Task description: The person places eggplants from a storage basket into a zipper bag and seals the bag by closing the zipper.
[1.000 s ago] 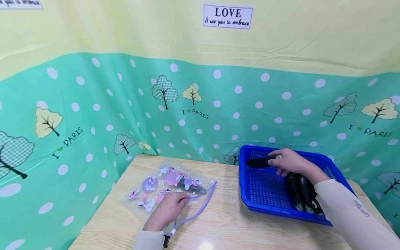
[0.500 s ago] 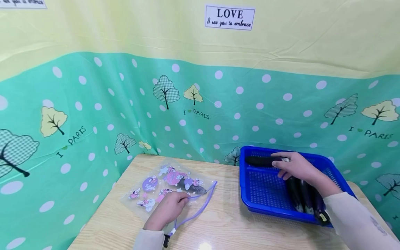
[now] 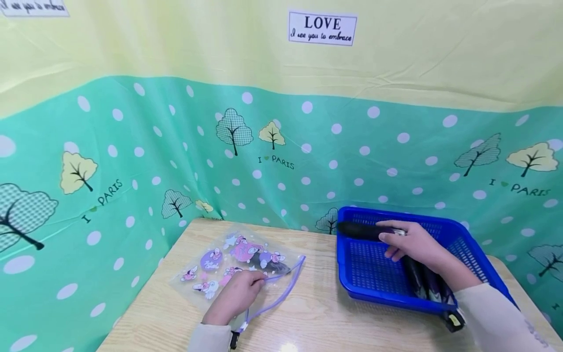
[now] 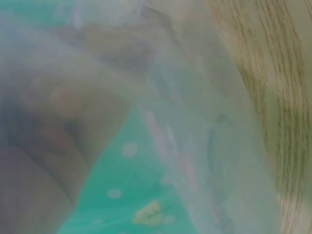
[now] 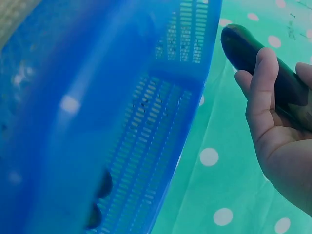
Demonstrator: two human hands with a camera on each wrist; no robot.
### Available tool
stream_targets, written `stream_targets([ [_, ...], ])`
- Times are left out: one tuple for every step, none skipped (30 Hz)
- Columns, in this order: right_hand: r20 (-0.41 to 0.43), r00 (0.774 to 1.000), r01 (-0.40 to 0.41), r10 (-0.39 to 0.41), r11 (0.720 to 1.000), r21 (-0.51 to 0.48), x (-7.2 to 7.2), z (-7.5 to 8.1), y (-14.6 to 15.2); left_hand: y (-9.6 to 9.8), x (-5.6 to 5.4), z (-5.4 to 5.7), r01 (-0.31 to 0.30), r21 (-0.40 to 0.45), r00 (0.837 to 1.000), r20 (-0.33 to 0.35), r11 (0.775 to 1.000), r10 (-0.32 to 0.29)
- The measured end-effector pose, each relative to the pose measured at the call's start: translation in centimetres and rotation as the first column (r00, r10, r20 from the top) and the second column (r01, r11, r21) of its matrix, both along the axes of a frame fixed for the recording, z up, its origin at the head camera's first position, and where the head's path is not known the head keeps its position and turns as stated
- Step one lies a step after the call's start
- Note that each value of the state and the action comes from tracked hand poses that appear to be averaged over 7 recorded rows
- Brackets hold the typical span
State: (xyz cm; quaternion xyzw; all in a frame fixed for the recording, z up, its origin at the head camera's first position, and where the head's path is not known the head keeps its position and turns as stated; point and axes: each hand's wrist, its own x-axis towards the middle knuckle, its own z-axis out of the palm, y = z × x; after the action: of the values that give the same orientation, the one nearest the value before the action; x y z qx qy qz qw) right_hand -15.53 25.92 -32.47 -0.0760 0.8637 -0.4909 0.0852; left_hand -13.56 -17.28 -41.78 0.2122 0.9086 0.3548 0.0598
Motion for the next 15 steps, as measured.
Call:
stream_targets([
  [0.001, 1.0, -0.003, 0.003, 1.0, -0.003, 0.2, -0.1, -0.2, 0.0, 0.0, 0.0, 0.001, 0.0, 1.0, 0.001, 1.0, -0.001],
  [0.0, 1.0, -0.006, 0.006, 1.0, -0.004, 0.3, -0.1, -0.4, 0.0, 0.0, 0.0, 0.003, 0.001, 1.0, 0.0, 1.0, -0.003],
  [0.0, 1.0, -0.01, 0.01, 1.0, -0.008, 0.5, -0.2, -0.6, 0.0, 0.0, 0.0, 0.004, 0.003, 1.0, -0.001, 1.0, -0.004],
  [-0.001, 1.0, -0.014, 0.014, 1.0, -0.016, 0.7, -0.2, -0.8, 0.0, 0.0, 0.0, 0.005, 0.004, 1.0, -0.001, 1.0, -0.005],
  [-0.004, 1.0, -0.019, 0.019, 1.0, -0.021, 0.8, -0.3, -1.0, 0.0, 0.0, 0.0, 0.006, 0.006, 1.0, -0.001, 1.0, -0.006],
  [-0.003, 1.0, -0.023, 0.022, 0.999, -0.027, 1.0, -0.3, -1.2, 0.0, 0.0, 0.0, 0.006, 0.007, 1.0, -0.002, 1.0, -0.006],
  [-0.005, 1.0, -0.03, 0.03, 0.999, -0.034, 1.2, -0.4, -1.4, 0.1, 0.0, 0.0, 0.006, 0.008, 1.0, -0.004, 1.0, -0.006],
  [-0.001, 0.999, -0.034, 0.034, 0.998, -0.043, 1.3, -0.4, -1.7, 0.1, 0.0, 0.0, 0.005, 0.009, 1.0, -0.003, 1.0, -0.005],
  [0.003, 0.999, -0.04, 0.04, 0.998, -0.05, 1.5, -0.4, -1.9, 0.1, 0.0, 0.0, 0.005, 0.01, 1.0, -0.002, 1.0, -0.005],
  [0.006, 0.999, -0.044, 0.044, 0.997, -0.056, 1.7, -0.5, -2.1, 0.1, 0.0, 0.0, 0.005, 0.01, 1.0, -0.003, 1.0, -0.005],
  [0.008, 0.999, -0.05, 0.05, 0.997, -0.067, 1.8, -0.5, -2.4, 0.0, 0.0, 0.1, 0.005, 0.012, 1.0, -0.004, 1.0, -0.005],
  [0.013, 0.999, -0.051, 0.052, 0.996, -0.075, 2.0, -0.6, -2.6, 0.0, 0.0, 0.0, 0.004, 0.015, 1.0, -0.004, 1.0, -0.004],
  [0.013, 0.998, -0.06, 0.061, 0.994, -0.087, 2.1, -0.6, -2.8, 0.0, 0.0, 0.0, 0.005, 0.017, 1.0, -0.005, 1.0, -0.005],
  [0.015, 0.998, -0.065, 0.067, 0.993, -0.093, 2.3, -0.6, -3.1, 0.0, 0.0, 0.0, 0.005, 0.017, 1.0, -0.004, 1.0, -0.005],
  [0.011, 0.997, -0.076, 0.078, 0.992, -0.1, 2.4, -0.7, -3.3, 0.0, 0.0, 0.0, 0.004, 0.016, 1.0, -0.005, 1.0, -0.004],
])
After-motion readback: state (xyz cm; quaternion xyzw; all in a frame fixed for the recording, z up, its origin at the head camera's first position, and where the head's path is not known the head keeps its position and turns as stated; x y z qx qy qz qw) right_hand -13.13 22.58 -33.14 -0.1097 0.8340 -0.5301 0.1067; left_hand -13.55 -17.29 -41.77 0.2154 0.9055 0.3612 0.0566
